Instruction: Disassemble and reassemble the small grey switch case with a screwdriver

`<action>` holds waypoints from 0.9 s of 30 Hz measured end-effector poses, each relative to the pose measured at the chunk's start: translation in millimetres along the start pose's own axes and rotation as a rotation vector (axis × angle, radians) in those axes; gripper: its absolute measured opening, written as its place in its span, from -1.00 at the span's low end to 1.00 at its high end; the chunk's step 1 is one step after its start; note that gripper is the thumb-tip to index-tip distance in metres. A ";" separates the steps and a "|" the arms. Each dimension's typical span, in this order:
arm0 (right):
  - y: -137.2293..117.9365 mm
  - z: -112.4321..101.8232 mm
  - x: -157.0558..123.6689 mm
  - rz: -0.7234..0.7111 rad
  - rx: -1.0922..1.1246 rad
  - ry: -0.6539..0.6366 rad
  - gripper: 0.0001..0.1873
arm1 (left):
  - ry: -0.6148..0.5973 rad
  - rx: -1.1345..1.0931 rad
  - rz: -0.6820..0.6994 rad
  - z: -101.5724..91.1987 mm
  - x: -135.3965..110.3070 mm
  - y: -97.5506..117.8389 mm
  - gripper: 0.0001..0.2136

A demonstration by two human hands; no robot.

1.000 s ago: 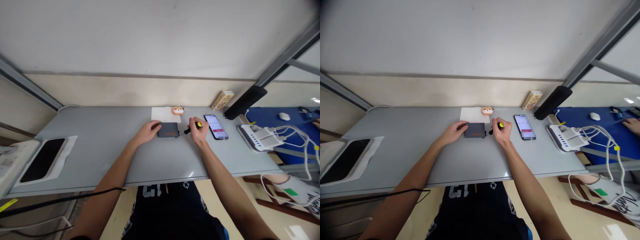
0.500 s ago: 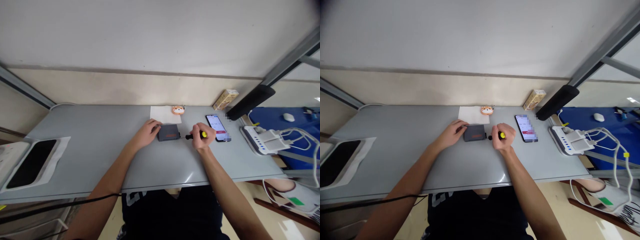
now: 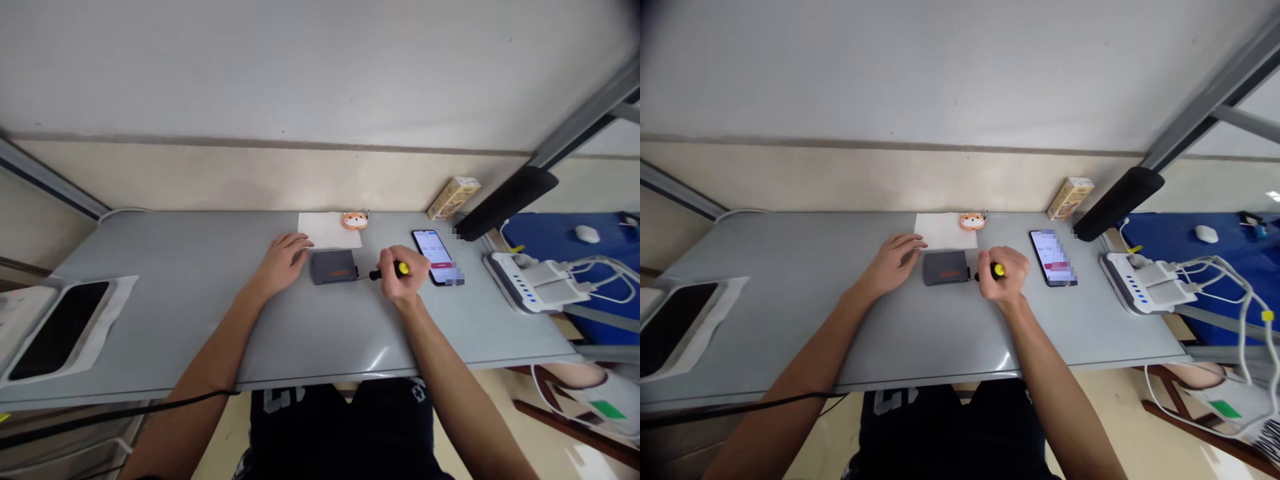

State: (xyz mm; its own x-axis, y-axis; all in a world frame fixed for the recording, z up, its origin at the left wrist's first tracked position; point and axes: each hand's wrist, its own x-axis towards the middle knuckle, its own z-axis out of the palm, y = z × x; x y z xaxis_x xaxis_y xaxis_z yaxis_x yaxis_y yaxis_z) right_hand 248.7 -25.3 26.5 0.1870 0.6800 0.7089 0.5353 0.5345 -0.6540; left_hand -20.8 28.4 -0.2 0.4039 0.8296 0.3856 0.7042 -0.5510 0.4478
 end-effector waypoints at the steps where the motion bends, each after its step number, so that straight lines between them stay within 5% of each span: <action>1: -0.9 0.2 -0.1 -0.015 -0.005 -0.012 -0.50 | 0.004 -0.022 0.019 0.4 0.3 4.9 -0.72; 8: -1.5 0.2 0.4 -0.024 0.035 -0.068 -0.52 | -0.041 -0.134 0.081 6.3 -1.1 26.6 -0.75; 27: 0.6 -0.2 3.9 0.023 0.031 -0.006 -0.51 | -0.070 -0.159 0.047 9.5 -2.5 21.8 -0.74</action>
State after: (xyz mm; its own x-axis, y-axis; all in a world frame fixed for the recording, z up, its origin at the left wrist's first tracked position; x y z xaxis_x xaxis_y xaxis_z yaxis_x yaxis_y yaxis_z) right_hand 249.9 -22.4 29.0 0.1939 0.6954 0.6920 0.5056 0.5337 -0.6779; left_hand -0.9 15.1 0.9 0.4775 0.8038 0.3548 0.5847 -0.5922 0.5545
